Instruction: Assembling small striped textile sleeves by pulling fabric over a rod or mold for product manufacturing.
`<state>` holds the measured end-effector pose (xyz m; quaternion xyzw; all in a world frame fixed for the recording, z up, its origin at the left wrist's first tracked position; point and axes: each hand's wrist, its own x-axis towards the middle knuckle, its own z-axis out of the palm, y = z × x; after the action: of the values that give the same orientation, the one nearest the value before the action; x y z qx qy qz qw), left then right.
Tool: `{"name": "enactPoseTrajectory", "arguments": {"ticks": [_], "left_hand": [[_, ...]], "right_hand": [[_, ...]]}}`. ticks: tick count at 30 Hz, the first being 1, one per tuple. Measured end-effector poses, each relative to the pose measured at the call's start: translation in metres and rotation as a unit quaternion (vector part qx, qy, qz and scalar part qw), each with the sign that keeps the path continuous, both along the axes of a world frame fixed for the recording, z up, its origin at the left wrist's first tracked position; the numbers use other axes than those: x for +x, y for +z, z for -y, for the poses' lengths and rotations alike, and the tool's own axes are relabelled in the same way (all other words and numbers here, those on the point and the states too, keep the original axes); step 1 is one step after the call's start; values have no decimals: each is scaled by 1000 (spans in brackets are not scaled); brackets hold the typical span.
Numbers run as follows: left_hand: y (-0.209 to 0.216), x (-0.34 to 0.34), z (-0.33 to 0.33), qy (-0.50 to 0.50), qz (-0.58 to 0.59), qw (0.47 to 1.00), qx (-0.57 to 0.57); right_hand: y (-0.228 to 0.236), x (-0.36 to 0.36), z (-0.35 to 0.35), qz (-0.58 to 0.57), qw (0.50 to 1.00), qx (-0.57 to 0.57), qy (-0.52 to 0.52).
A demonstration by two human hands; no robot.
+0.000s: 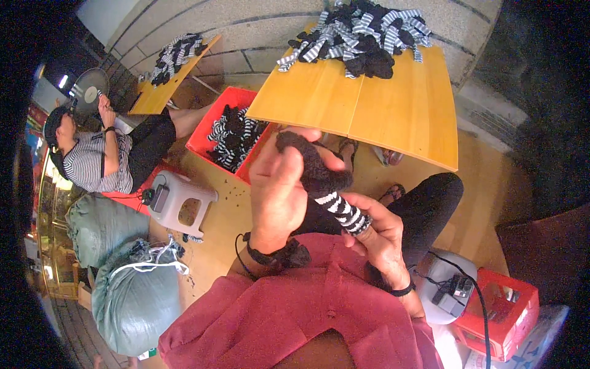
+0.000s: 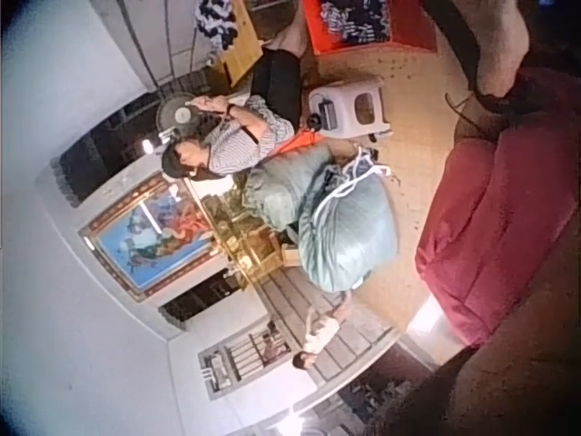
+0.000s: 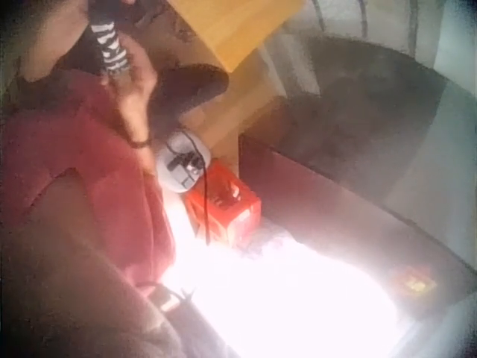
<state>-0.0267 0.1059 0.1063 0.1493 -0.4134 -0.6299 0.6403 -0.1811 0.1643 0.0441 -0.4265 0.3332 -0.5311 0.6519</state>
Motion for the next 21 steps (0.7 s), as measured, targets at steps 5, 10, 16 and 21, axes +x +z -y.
{"name": "enactPoseTrajectory", "arguments": {"ticks": [5, 10, 16, 21], "left_hand": [[0, 20, 15, 118, -9, 992, -54], [1, 20, 14, 66, -74, 995, -23], [-4, 15, 5, 84, 8, 996, 1], [-8, 23, 15, 134, -57, 989, 18]], "right_hand": [[-8, -8, -8, -54, 998, 5, -36], [-5, -9, -9, -81, 995, 0, -55], [1, -2, -4, -48, 998, 25, -37], [-3, -13, -8, -60, 997, 52, -7]]}}
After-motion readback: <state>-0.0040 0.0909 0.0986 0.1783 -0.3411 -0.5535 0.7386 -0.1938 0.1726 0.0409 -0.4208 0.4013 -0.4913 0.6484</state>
